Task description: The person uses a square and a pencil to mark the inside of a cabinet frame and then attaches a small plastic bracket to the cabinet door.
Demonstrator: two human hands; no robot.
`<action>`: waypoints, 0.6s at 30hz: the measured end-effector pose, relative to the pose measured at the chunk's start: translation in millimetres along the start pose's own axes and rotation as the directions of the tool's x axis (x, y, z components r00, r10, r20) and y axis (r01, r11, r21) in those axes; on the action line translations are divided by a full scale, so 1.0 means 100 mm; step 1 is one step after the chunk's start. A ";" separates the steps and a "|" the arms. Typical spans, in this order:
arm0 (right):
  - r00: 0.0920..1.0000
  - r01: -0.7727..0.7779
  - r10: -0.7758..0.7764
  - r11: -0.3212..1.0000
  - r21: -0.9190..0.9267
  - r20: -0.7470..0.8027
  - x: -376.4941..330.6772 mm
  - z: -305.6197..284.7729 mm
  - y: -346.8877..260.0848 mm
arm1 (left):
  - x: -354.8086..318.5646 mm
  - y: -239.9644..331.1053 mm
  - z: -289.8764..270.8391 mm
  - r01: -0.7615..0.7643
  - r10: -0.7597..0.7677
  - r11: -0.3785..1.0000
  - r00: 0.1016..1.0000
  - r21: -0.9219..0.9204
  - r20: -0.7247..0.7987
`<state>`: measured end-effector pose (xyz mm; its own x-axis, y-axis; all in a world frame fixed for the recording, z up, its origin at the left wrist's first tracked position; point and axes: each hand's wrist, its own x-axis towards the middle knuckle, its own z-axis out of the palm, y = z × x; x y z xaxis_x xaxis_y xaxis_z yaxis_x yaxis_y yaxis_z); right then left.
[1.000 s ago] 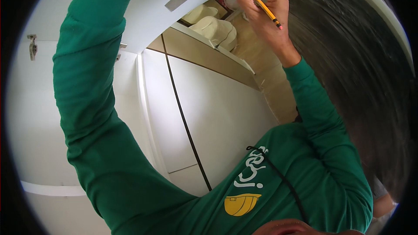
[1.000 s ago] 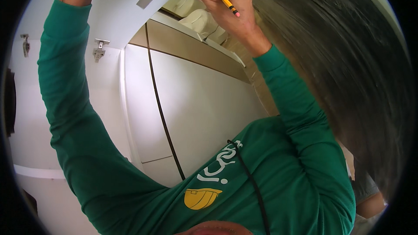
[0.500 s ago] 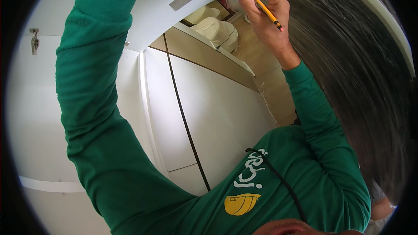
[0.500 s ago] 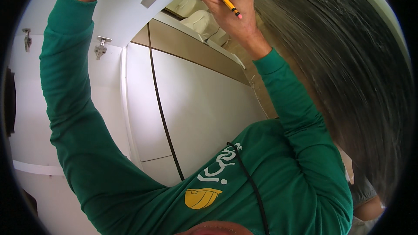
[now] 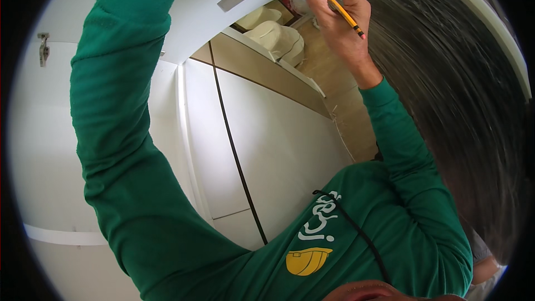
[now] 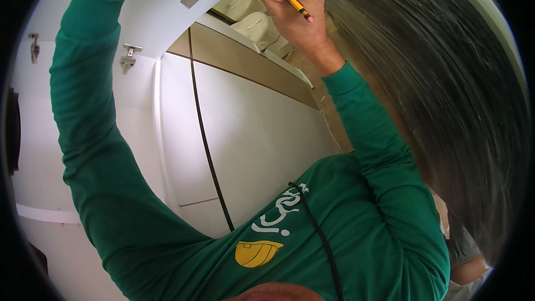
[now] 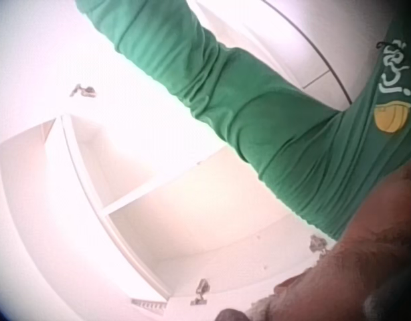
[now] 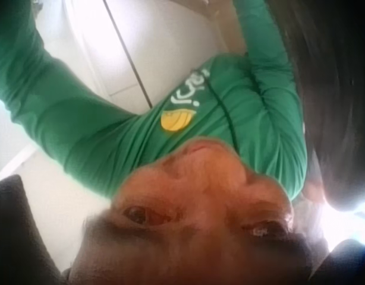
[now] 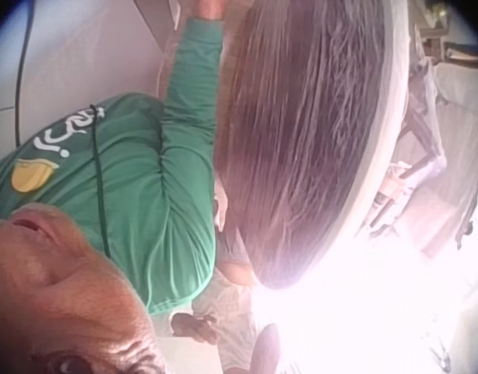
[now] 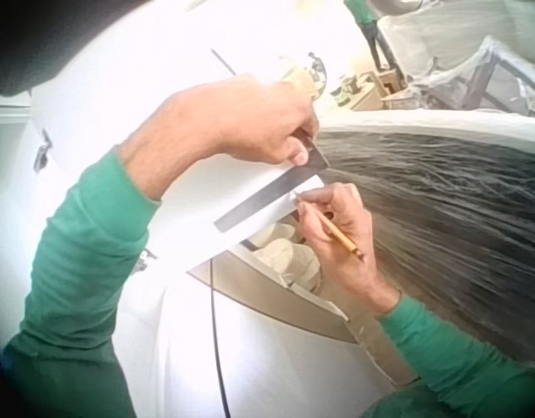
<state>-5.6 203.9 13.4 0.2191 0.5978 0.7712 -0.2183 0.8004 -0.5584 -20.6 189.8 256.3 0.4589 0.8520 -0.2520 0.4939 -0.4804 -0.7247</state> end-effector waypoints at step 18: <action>0.986 -0.013 0.027 0.996 0.089 -0.162 -0.04 -0.61 -0.08 | -0.04 0.14 -0.23 0.194 -0.180 0.976 0.973 -0.097 0.142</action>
<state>53.0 197.9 -4.3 0.3646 0.6186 0.6960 -0.3050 0.7855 -0.5385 1.6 174.9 261.8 0.2533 0.9452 -0.2058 0.6428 -0.3234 -0.6944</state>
